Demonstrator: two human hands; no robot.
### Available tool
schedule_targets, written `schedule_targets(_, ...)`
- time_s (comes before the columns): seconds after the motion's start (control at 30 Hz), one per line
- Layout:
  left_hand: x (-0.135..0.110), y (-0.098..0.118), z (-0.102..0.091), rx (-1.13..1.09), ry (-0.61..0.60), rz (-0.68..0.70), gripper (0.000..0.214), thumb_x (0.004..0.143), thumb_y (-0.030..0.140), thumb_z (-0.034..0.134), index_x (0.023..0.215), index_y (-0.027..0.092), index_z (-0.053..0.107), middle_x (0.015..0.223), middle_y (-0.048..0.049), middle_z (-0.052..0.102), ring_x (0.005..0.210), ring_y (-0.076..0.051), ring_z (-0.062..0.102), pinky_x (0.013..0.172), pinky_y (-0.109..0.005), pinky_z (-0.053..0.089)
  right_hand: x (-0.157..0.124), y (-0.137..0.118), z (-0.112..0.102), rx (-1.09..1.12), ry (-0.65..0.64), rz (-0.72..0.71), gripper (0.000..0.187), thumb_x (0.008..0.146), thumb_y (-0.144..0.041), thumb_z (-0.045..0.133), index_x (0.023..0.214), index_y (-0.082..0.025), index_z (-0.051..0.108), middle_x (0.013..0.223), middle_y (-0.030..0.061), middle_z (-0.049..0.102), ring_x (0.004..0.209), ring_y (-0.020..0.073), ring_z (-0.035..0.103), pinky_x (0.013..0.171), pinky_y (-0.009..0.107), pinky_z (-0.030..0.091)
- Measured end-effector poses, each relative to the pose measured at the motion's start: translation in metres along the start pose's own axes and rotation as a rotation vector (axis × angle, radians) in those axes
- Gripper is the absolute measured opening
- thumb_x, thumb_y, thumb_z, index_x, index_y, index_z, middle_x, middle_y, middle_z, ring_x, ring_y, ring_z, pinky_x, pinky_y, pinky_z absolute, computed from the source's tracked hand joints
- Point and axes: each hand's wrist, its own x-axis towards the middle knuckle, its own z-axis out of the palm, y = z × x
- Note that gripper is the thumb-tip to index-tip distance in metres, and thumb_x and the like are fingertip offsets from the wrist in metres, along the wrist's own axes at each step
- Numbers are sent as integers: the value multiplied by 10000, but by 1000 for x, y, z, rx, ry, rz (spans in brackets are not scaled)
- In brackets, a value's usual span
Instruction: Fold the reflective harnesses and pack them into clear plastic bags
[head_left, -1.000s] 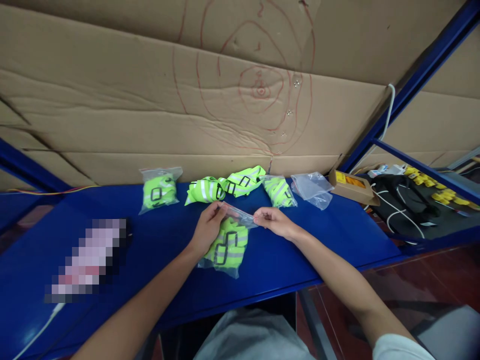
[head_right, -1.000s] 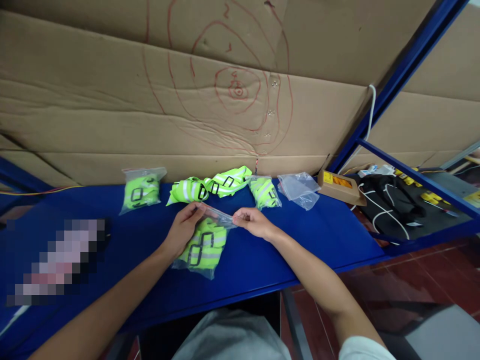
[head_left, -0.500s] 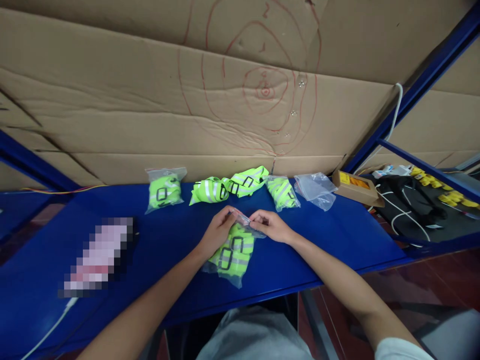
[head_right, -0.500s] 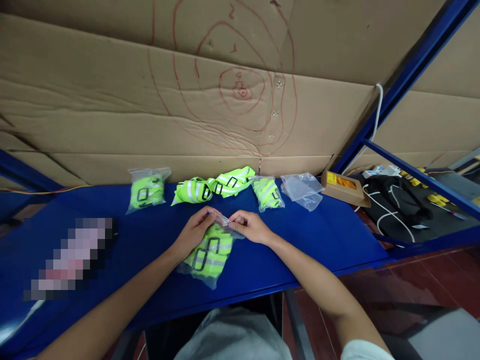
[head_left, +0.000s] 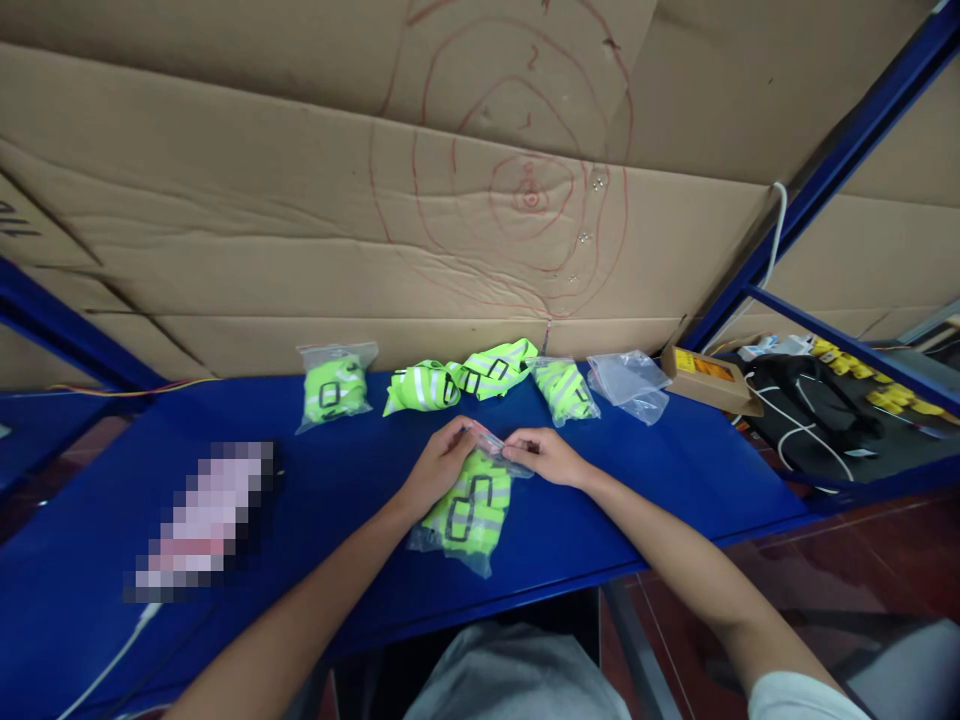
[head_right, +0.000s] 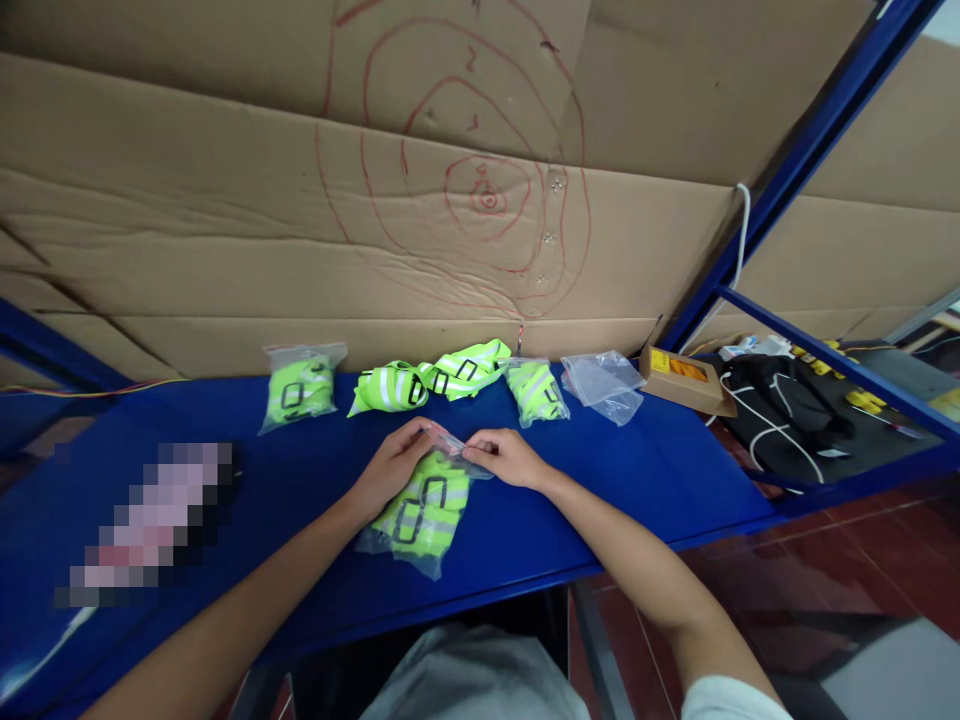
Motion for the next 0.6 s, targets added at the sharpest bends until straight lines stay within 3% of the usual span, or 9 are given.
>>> schedule_targets(0.33, -1, 2, 1, -7, 2, -30, 339, 899, 539, 634, 917, 205, 687, 894, -32, 736, 836, -204, 662, 804, -297, 495, -1, 0, -2, 56, -12, 23, 515, 838, -663, 679, 892, -152, 702, 624, -49, 523, 562, 82, 396, 546, 227, 293)
schedule_targets(0.6, 3, 0, -5, 30, 43, -34, 375, 920, 539, 587, 930, 198, 743, 936, -48, 758, 896, -227, 669, 821, -300, 491, 1, -1, -6, 208, -18, 82, 557, 736, -665, 773, 936, -148, 712, 767, 10, 697, 639, 108, 571, 624, 239, 421)
